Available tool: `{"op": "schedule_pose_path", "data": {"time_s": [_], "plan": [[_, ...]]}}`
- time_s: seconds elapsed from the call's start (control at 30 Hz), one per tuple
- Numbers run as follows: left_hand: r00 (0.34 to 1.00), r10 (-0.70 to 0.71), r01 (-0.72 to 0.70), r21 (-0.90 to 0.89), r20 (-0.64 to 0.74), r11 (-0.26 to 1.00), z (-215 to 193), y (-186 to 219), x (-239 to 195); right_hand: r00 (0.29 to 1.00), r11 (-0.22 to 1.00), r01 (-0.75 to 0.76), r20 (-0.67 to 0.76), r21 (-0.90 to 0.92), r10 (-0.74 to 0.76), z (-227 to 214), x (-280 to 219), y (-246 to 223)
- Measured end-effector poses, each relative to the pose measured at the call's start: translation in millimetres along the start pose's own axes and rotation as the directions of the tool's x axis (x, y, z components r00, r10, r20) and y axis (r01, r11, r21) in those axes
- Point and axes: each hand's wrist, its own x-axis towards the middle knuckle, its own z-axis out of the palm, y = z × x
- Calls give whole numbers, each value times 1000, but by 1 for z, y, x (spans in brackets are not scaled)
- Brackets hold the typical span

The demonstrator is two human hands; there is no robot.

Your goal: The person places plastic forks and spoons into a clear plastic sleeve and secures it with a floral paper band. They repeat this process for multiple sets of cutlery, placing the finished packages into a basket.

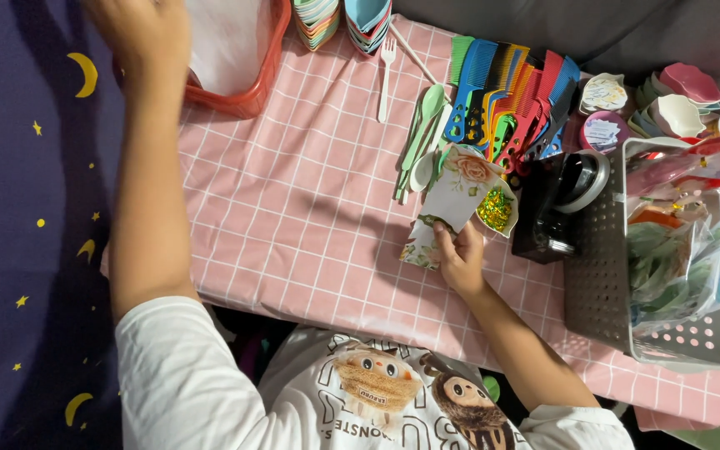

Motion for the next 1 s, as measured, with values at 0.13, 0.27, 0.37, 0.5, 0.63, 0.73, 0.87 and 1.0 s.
{"op": "schedule_pose_path", "data": {"time_s": [0.13,0.27,0.37,0.5,0.63,0.73,0.87,1.0], "plan": [[995,-97,94,-176,-5,980,-1,4,5,998,998,62,9,20,-62,-9,-7,41],[979,-201,192,-339,8,921,-6,5,7,997,997,76,17,16,-76,-5,-3,34],[959,-281,266,-460,37,847,-7,10,3,997,997,78,27,6,-78,-4,0,19],[924,-376,342,-609,77,716,-7,17,2,995,995,97,24,12,-97,-7,3,18],[882,-450,403,-724,143,560,-10,30,8,995,995,93,32,19,-94,-6,1,23],[848,-489,437,-790,203,431,-13,41,15,996,997,73,42,19,-74,-5,0,20],[802,-521,465,-854,292,236,-15,59,25,996,997,79,39,11,-79,-2,0,17],[748,-538,475,-880,389,23,-18,77,31,999,998,46,18,46,-47,-1,3,3]]}}
